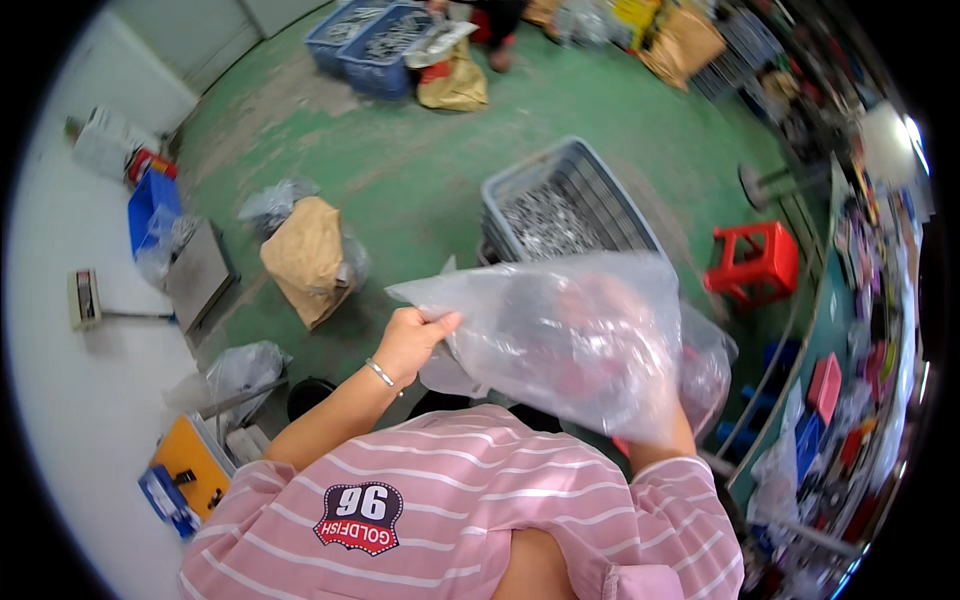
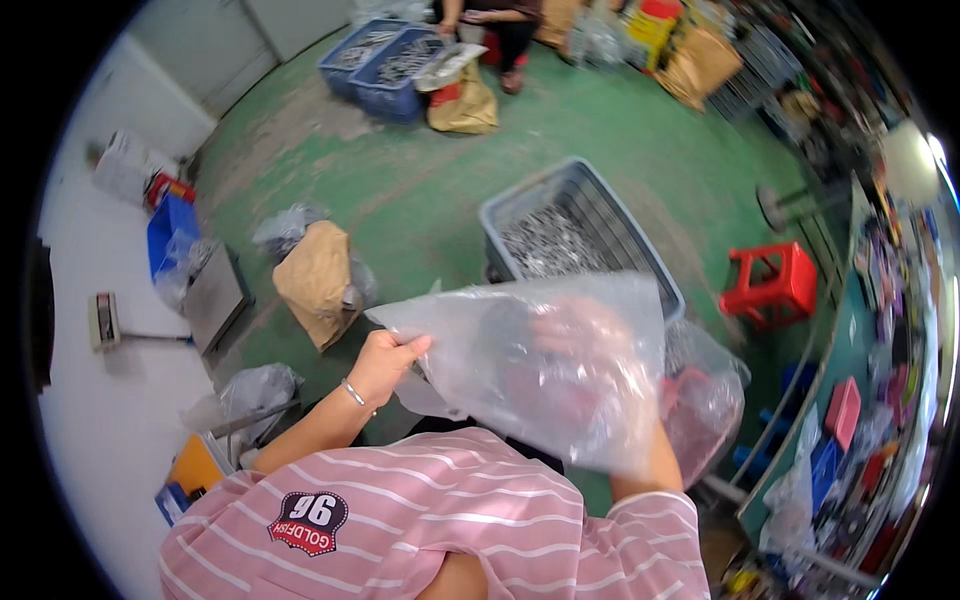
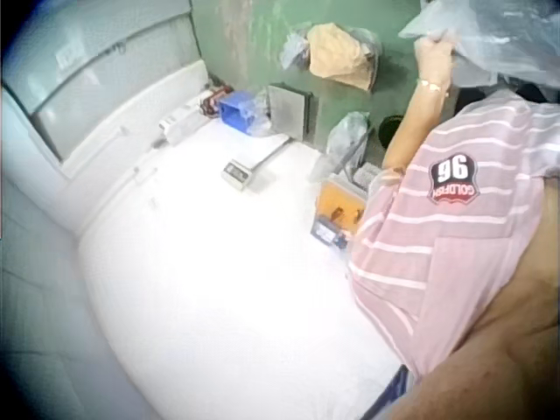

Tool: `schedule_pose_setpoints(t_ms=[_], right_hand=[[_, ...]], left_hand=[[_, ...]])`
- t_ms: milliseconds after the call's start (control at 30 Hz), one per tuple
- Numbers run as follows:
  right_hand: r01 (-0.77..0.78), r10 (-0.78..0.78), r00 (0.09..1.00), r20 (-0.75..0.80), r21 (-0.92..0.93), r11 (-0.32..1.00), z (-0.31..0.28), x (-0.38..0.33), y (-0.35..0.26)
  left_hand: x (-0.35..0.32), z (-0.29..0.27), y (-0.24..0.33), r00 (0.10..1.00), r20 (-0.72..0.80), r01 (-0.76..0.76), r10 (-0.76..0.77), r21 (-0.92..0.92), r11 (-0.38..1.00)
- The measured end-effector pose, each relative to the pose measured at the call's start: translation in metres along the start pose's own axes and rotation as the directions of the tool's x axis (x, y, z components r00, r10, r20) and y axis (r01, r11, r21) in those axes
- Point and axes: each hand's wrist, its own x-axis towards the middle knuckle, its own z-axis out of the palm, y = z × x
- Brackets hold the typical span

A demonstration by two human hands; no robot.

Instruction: The person sits on the floor sorting small, rectangular metal frames from a blue basket, stacking them in their hands, and placing them into a white sack. Later, the person moves to a table and sorts small, white, oval-shaped objects by hand.

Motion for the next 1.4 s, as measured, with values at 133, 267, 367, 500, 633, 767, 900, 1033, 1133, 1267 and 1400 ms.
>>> schedule_pose_setpoints(t_ms=[133, 267, 367, 500, 633, 767, 900, 1033, 1133, 1267, 1400], right_hand=[[-0.063, 0.05, 0.992, 0.116, 0.112, 0.992, -0.003, 0.054, -0.014], [-0.021, 0.104, 0.985, 0.14, -0.5, 0.866, 0.038, 0.126, -0.021], [0.142, -0.078, 0.98, 0.183, -0.372, 0.917, 0.053, 0.192, -0.039], [0.393, -0.318, 0.904, 0.286, -0.265, 0.88, 0.101, 0.262, -0.066], [0.432, -0.245, 0.874, 0.419, -0.44, 0.787, 0.163, 0.329, -0.039], [0.524, 0.048, 0.76, 0.648, -0.656, 0.543, 0.212, 0.373, 0.009], [0.49, 0.15, 0.75, 0.644, -0.693, 0.529, 0.244, 0.386, 0.03], [0.334, -0.224, 0.942, 0.248, -0.71, 0.62, 0.219, 0.456, -0.006], [0.252, -0.395, 0.915, -0.081, -0.651, 0.716, 0.174, 0.522, -0.059], [0.509, -0.619, 0.742, 0.258, -0.817, 0.27, 0.207, 0.528, -0.062], [0.425, 0.002, 0.905, 0.425, -0.905, 0.021, 0.176, 0.555, -0.025]], left_hand=[[-0.003, -0.081, 0.024, 0.928, -0.339, -0.188, 0.153, -0.073, 0.979], [0.012, -0.135, 0.043, 0.825, -0.49, -0.337, 0.283, -0.024, 0.941], [0.028, -0.169, 0.065, 0.756, -0.607, -0.326, 0.245, -0.025, 0.945], [0.055, -0.19, 0.087, 0.73, -0.669, -0.287, 0.139, -0.116, 0.951], [0.097, -0.184, 0.11, 0.776, -0.626, -0.152, 0.073, -0.073, 0.986], [0.152, -0.173, 0.157, 0.888, -0.459, -0.023, 0.024, 0.007, 1.0], [0.211, -0.182, 0.174, 0.919, -0.392, -0.04, 0.05, 0.033, 0.999], [0.255, -0.208, 0.201, 0.904, -0.427, -0.047, -0.021, -0.15, 0.988], [0.297, -0.207, 0.24, 0.908, -0.411, -0.097, -0.083, -0.398, 0.912], [0.366, -0.259, 0.241, 0.873, -0.43, -0.096, -0.23, -0.614, 0.783], [0.393, -0.278, 0.301, 0.872, -0.351, -0.045, -0.342, -0.753, 0.657]])
